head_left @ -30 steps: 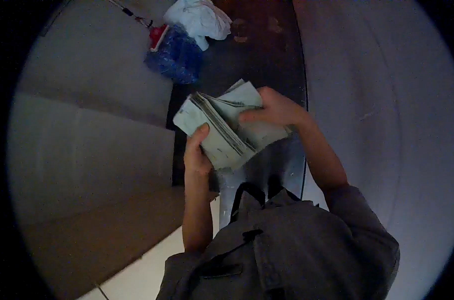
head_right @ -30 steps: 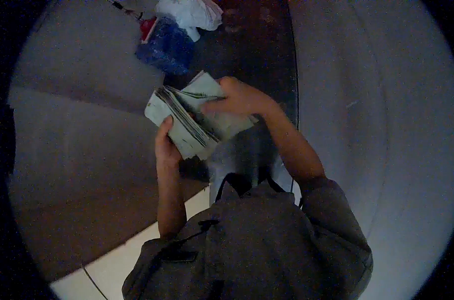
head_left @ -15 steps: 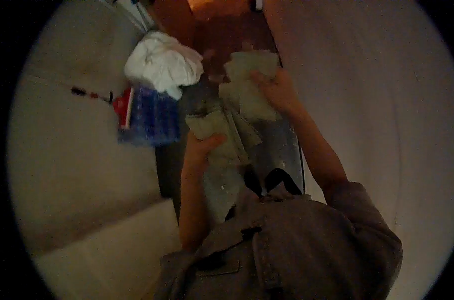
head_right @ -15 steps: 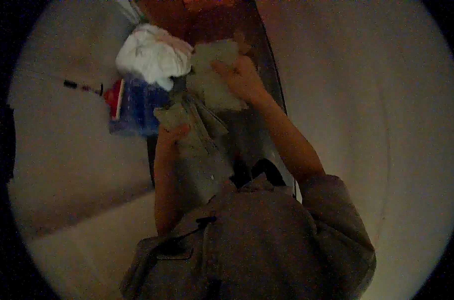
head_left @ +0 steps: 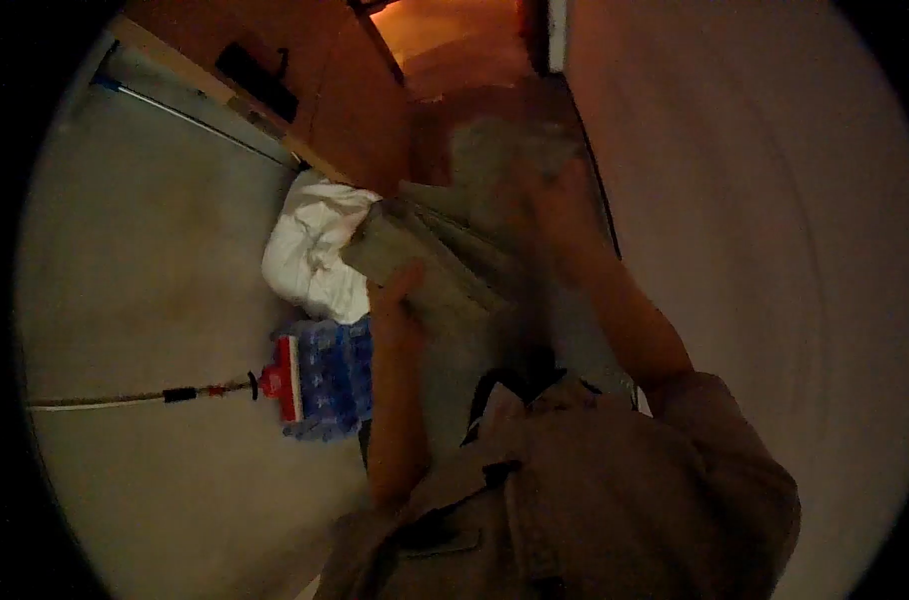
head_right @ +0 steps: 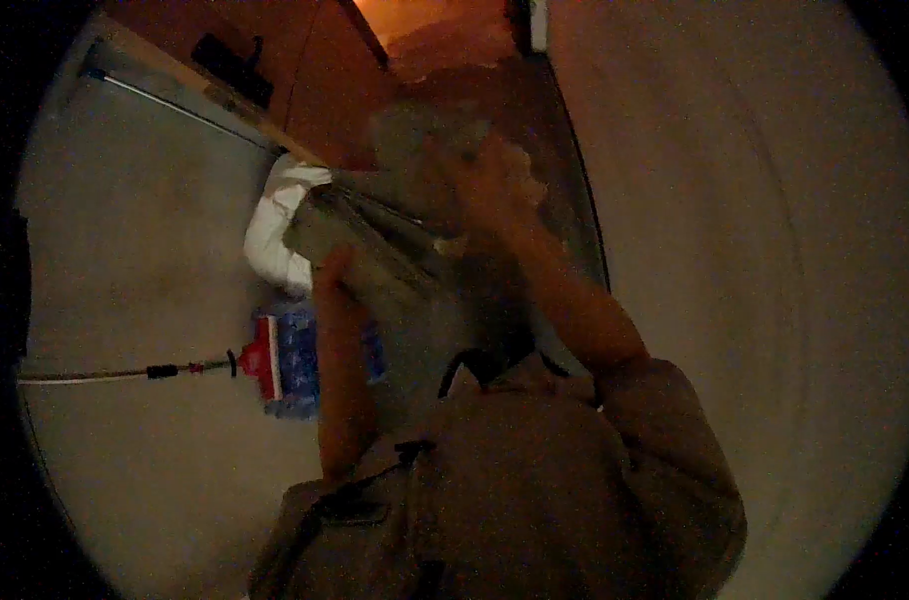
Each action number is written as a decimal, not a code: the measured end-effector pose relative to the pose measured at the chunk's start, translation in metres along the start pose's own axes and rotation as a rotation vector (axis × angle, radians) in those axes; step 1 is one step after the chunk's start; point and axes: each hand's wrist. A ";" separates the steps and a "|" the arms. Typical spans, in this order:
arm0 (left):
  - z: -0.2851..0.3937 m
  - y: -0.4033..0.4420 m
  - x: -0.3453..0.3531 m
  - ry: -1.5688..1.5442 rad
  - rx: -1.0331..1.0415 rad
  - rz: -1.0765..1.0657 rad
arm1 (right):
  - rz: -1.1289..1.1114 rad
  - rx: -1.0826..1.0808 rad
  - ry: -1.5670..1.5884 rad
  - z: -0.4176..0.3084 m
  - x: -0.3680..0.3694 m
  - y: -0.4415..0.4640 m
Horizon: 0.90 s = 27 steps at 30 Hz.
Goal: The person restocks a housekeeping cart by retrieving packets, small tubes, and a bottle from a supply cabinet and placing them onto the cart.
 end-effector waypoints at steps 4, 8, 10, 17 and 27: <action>0.047 0.040 0.013 0.142 0.205 -0.092 | 0.102 0.353 0.248 -0.057 -0.015 0.088; 0.055 0.187 0.041 0.358 0.050 -0.183 | -0.124 0.418 0.371 0.087 0.036 0.187; 0.071 0.275 0.078 0.393 0.065 -0.242 | -0.169 0.385 0.413 0.154 0.049 0.250; 0.121 0.434 0.157 0.310 -0.182 -0.335 | -0.278 0.278 0.241 0.290 0.043 0.397; 0.064 0.699 0.185 0.475 -0.001 -0.442 | -0.266 0.059 -0.291 0.344 0.057 0.532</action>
Point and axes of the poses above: each hand's wrist, its own y-axis towards the middle knuckle, its own x-axis out of the palm, z = x × y, and after that the axes turned 4 degrees about -z, right-handed
